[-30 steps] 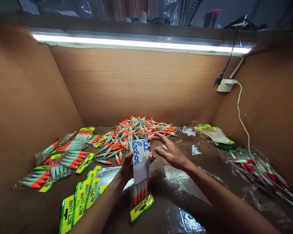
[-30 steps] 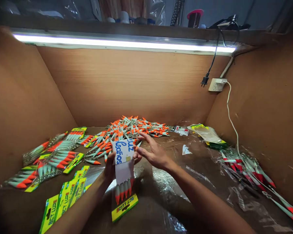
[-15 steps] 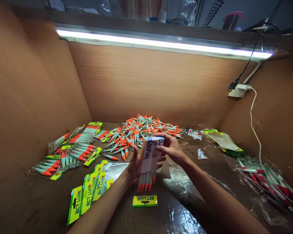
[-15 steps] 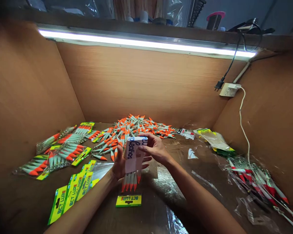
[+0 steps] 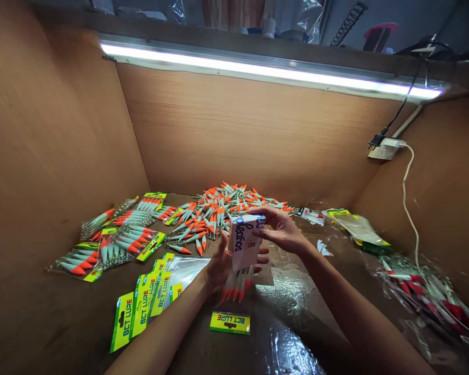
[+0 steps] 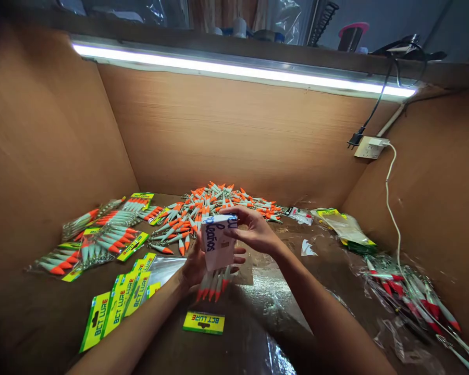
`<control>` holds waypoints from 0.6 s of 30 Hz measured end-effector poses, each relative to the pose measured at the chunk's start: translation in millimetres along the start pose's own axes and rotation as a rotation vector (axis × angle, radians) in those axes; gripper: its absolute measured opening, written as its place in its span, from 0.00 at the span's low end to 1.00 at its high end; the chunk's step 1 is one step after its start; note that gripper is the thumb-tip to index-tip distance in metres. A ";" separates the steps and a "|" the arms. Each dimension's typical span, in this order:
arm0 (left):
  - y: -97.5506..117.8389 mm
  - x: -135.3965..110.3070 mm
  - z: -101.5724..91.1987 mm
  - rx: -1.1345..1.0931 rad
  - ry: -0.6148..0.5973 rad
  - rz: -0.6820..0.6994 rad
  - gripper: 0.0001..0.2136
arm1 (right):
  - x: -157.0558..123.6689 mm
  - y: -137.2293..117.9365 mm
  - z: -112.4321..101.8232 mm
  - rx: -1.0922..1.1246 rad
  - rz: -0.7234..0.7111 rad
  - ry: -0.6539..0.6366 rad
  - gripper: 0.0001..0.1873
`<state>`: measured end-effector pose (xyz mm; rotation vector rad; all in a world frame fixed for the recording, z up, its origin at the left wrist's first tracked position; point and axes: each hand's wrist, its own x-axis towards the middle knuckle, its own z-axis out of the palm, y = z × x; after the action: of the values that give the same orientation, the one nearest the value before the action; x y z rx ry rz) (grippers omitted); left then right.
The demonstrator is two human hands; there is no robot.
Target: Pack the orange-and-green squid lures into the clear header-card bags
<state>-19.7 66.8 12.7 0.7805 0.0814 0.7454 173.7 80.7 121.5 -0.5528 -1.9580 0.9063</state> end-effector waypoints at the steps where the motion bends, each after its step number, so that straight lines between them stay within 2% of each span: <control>1: -0.3 0.1 -1.2 0.000 -0.006 -0.003 0.49 | -1.2 -3.6 1.4 -0.079 -0.018 0.026 0.21; 4: -1.6 0.2 -5.7 0.022 -0.018 0.031 0.45 | -5.6 -20.6 8.0 -0.318 -0.090 0.055 0.22; 6: -2.4 -0.3 -7.5 0.039 -0.003 0.073 0.43 | -7.3 -29.7 10.2 -0.359 -0.109 0.030 0.21; 8: -2.6 -1.2 -7.3 0.037 0.018 0.085 0.42 | -6.8 -30.0 8.1 -0.292 -0.059 -0.011 0.19; 10: -2.3 -2.0 -5.4 0.023 0.037 0.047 0.43 | -5.1 -20.3 2.3 -0.125 0.043 -0.020 0.17; 14: -1.8 -1.2 -1.9 0.003 0.052 -0.013 0.44 | -4.7 5.9 -8.5 0.199 0.201 0.121 0.18; 18: 1.9 -1.0 -4.1 0.042 0.044 -0.046 0.42 | -11.7 9.5 -5.6 0.206 0.206 0.175 0.20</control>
<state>-22.9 69.6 10.8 0.8003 0.1543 0.7193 184.8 80.9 109.9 -0.6973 -1.6498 1.1338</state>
